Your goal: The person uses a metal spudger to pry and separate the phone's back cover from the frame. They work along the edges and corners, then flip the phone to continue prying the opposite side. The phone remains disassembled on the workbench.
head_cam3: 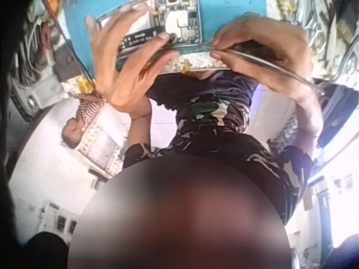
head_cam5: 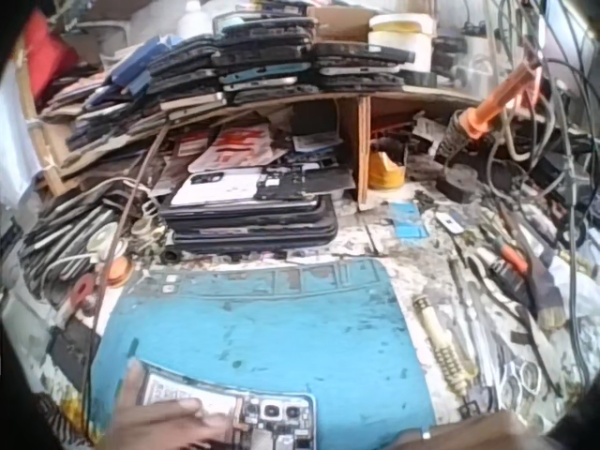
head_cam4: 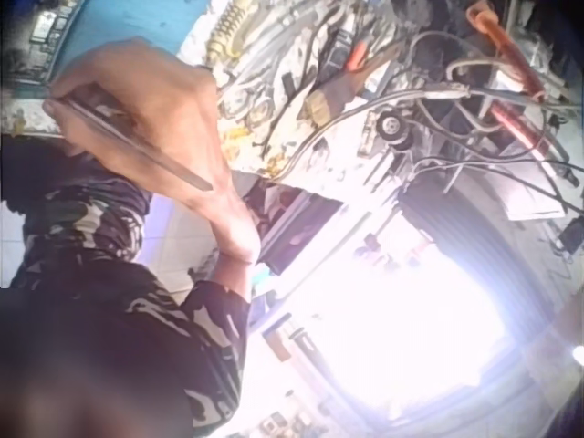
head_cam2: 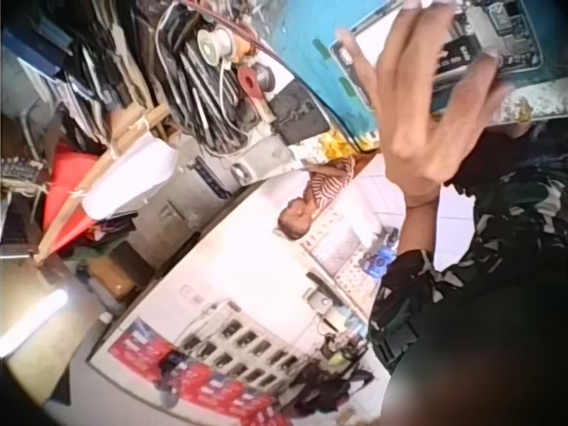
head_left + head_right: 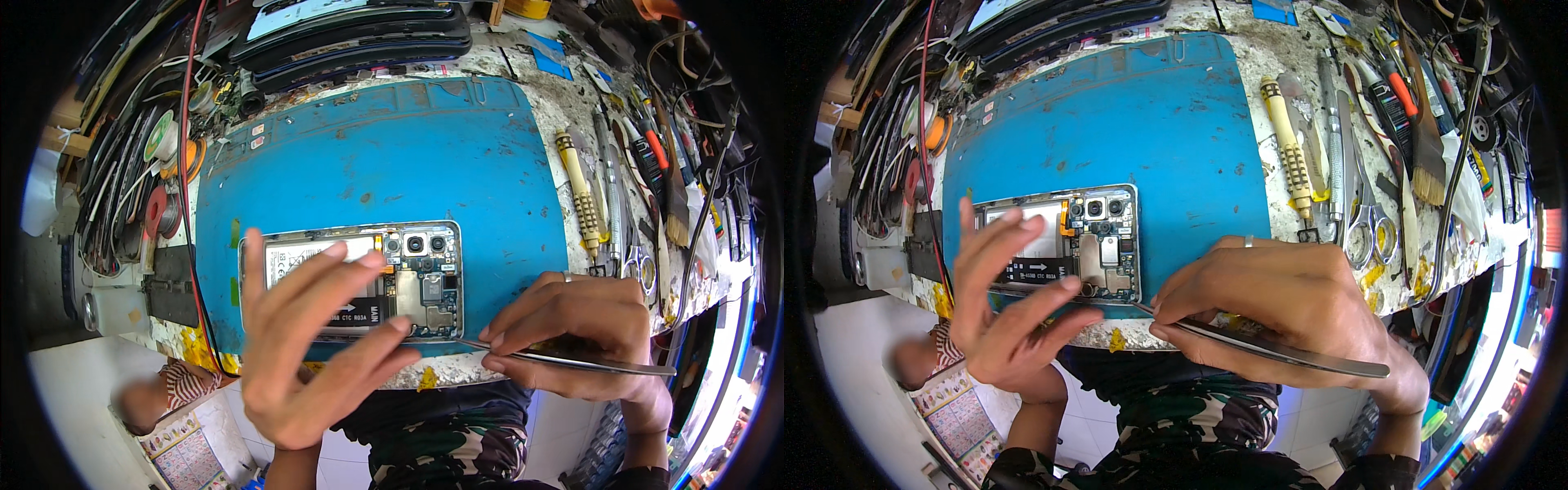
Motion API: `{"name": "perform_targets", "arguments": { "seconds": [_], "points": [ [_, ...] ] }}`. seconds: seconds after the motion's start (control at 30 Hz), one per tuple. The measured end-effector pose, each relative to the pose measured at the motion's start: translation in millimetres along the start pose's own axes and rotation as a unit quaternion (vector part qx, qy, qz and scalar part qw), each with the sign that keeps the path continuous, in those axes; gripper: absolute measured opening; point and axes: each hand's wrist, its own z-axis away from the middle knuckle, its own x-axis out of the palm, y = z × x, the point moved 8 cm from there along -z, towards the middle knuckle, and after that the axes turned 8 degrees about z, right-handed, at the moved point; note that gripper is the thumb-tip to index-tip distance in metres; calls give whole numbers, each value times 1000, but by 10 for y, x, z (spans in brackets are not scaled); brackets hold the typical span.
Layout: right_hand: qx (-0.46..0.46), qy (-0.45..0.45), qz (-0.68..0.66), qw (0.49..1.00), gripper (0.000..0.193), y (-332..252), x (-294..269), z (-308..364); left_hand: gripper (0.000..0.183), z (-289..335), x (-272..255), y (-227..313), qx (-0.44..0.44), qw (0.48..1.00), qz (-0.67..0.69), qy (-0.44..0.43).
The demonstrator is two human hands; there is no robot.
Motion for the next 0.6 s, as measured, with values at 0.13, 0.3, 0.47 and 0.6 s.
{"name": "perform_targets", "arguments": {
  "seconds": [0.13, 0.3, 0.47, 0.6],
  "points": [
    [-27, -8, 5, 1000, 16, -13, 10, -19, 73, 37, -183, -164, 2, 999, -47, 8],
    [-47, 5, 24, 999, 17, -49, 32, -20, 86, 20, -275, -413, -47, 998, -33, -37],
    [-24, 13, 62, 998, 25, -86, 66, -11, 88, 33, -164, -494, -73, 993, 26, -86],
    [-28, 20, 66, 997, 28, -116, 81, -31, 90, 37, -158, -514, -76, 992, 30, -101]
  ]
}}
